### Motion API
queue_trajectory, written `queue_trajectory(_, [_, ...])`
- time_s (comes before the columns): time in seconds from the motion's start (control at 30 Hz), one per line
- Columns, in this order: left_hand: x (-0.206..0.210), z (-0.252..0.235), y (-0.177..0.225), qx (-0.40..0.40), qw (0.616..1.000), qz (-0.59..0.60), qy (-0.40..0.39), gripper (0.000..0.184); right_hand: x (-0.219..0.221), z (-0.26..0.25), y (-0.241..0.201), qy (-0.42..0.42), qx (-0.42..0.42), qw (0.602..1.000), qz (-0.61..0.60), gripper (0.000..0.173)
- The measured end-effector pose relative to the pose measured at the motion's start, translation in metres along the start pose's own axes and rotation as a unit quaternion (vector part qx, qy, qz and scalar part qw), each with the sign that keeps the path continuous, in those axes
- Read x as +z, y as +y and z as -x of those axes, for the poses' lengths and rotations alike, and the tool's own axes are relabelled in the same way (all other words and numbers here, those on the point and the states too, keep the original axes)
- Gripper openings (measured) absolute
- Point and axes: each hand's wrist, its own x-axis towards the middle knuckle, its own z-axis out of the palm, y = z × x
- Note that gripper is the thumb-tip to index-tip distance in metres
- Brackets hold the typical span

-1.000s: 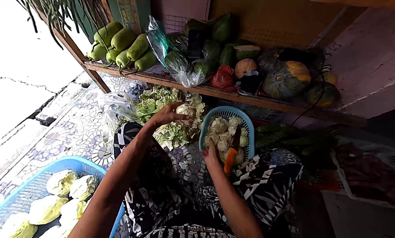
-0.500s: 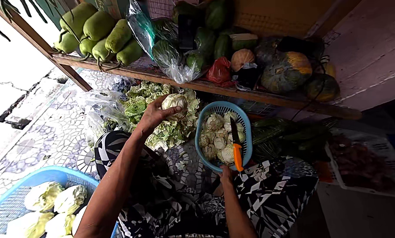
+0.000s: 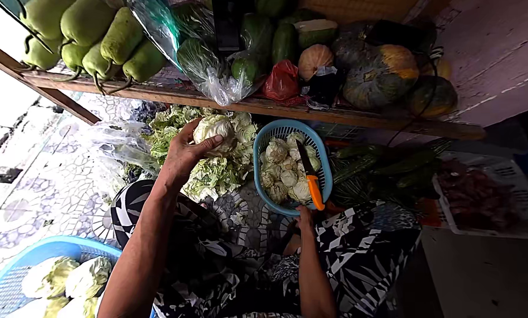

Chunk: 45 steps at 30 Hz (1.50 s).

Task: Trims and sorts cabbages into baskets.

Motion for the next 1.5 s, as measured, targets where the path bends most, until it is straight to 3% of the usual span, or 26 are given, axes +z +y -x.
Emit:
queue_trajectory(0.17, [0.007, -0.013, -0.004, -0.015, 1.000, 0.016, 0.018, 0.058, 0.006, -0.019, -0.011, 0.009, -0.022, 0.997, 0.074, 0.054])
queue_trajectory(0.3, [0.006, -0.017, 0.008, -0.027, 0.999, -0.004, 0.024, 0.059, 0.008, -0.022, -0.011, 0.039, -0.029, 0.997, 0.064, 0.066])
queue_trajectory(0.43, [-0.013, -0.020, 0.017, 0.037, 0.996, -0.078, -0.011, 0.071, 0.016, 0.020, -0.021, 0.103, -0.095, 0.981, 0.134, 0.050])
queue_trajectory(0.47, [-0.018, -0.021, 0.014, 0.039, 0.997, -0.069, -0.018, 0.068, 0.019, 0.037, -0.027, 0.131, -0.136, 0.966, 0.175, 0.052])
queue_trajectory(0.57, [-0.024, -0.009, 0.000, -0.022, 0.998, -0.060, -0.002, 0.064, 0.027, 0.086, -0.059, 0.155, -0.302, 0.914, 0.222, 0.092])
queue_trajectory(0.63, [-0.025, -0.009, -0.001, -0.036, 0.993, -0.116, 0.005, 0.068, 0.040, 0.118, -0.087, 0.062, -0.412, 0.896, 0.151, 0.086])
queue_trajectory(0.7, [-0.021, -0.016, -0.003, -0.036, 0.991, -0.128, -0.006, 0.075, 0.056, 0.148, -0.113, -0.121, -0.442, 0.885, 0.088, 0.071])
queue_trajectory(0.83, [-0.007, -0.025, -0.005, -0.048, 0.994, -0.101, -0.018, 0.077, 0.094, 0.204, -0.165, -0.415, -0.304, 0.855, 0.066, 0.054])
queue_trajectory(0.93, [0.001, -0.030, -0.023, -0.043, 0.996, -0.077, -0.032, 0.078, 0.117, 0.205, -0.185, -0.519, -0.207, 0.820, 0.124, 0.058])
queue_trajectory(1.1, [-0.003, -0.035, -0.041, -0.067, 0.997, -0.012, -0.046, 0.068, 0.140, 0.187, -0.181, -0.520, -0.156, 0.836, 0.084, 0.050])
queue_trajectory(1.27, [0.000, -0.044, -0.044, -0.060, 0.997, 0.028, -0.032, 0.040, 0.141, 0.175, -0.185, -0.502, -0.094, 0.860, 0.008, 0.049])
queue_trajectory(1.4, [0.015, -0.046, -0.042, -0.041, 0.998, -0.011, -0.038, 0.047, 0.139, 0.159, -0.188, -0.501, -0.092, 0.860, -0.027, 0.051])
queue_trajectory(1.5, [0.025, -0.051, -0.045, -0.003, 0.991, -0.132, -0.032, 0.074, 0.139, 0.150, -0.185, -0.498, -0.117, 0.859, -0.016, 0.046])
